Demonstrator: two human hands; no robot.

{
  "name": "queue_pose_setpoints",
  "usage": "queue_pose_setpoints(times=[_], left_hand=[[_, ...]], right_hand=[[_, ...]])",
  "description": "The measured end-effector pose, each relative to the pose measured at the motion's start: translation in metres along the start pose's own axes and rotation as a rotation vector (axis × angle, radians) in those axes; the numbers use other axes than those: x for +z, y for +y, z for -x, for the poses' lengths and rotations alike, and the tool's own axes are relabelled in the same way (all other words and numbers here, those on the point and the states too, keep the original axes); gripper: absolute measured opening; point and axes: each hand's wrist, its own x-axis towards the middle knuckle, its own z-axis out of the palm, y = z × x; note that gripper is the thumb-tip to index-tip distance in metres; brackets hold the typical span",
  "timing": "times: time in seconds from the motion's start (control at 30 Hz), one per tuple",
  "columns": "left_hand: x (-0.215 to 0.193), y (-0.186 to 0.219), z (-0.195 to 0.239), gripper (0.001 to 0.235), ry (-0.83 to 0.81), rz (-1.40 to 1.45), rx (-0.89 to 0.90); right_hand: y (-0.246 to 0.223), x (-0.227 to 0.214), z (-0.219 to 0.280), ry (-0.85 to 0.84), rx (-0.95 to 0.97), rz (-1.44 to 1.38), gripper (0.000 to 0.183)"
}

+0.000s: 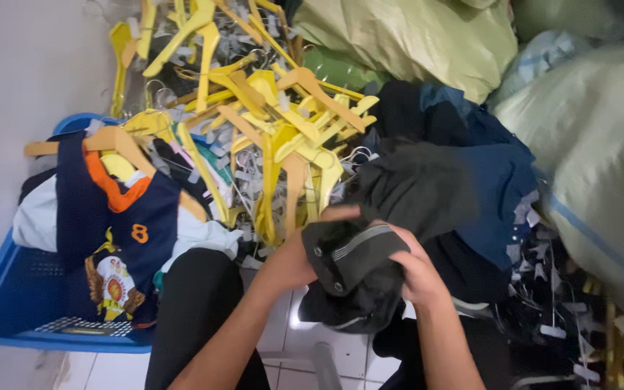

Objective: The person sorts through a pile of clothes, selects shirts, places them on hangers, and buttons them up. They then place the hung shirts into a blue laundry basket.

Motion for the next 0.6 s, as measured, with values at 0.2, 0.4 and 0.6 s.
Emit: queue_pose_setpoints(times=[0.2, 0.4, 0.6], left_hand=[[-0.009, -0.035, 0.019, 0.055, 0.176, -0.417, -0.07], [-0.032, -0.046, 0.017, 0.053, -0.007, -0.644, -0.863], [-0.052, -0.068, 0.011, 0.074, 0.32, -0.759, -0.668]], right_hand=[[0.011, 0.047, -0.038, 0.021, -0.218, 0.552, 0.051], [0.03, 0.035, -0.078, 0.015, -0.333, 0.859, 0.046], [0.038, 0.036, -0.108, 0.007, -0.299, 1.164, 0.069]])
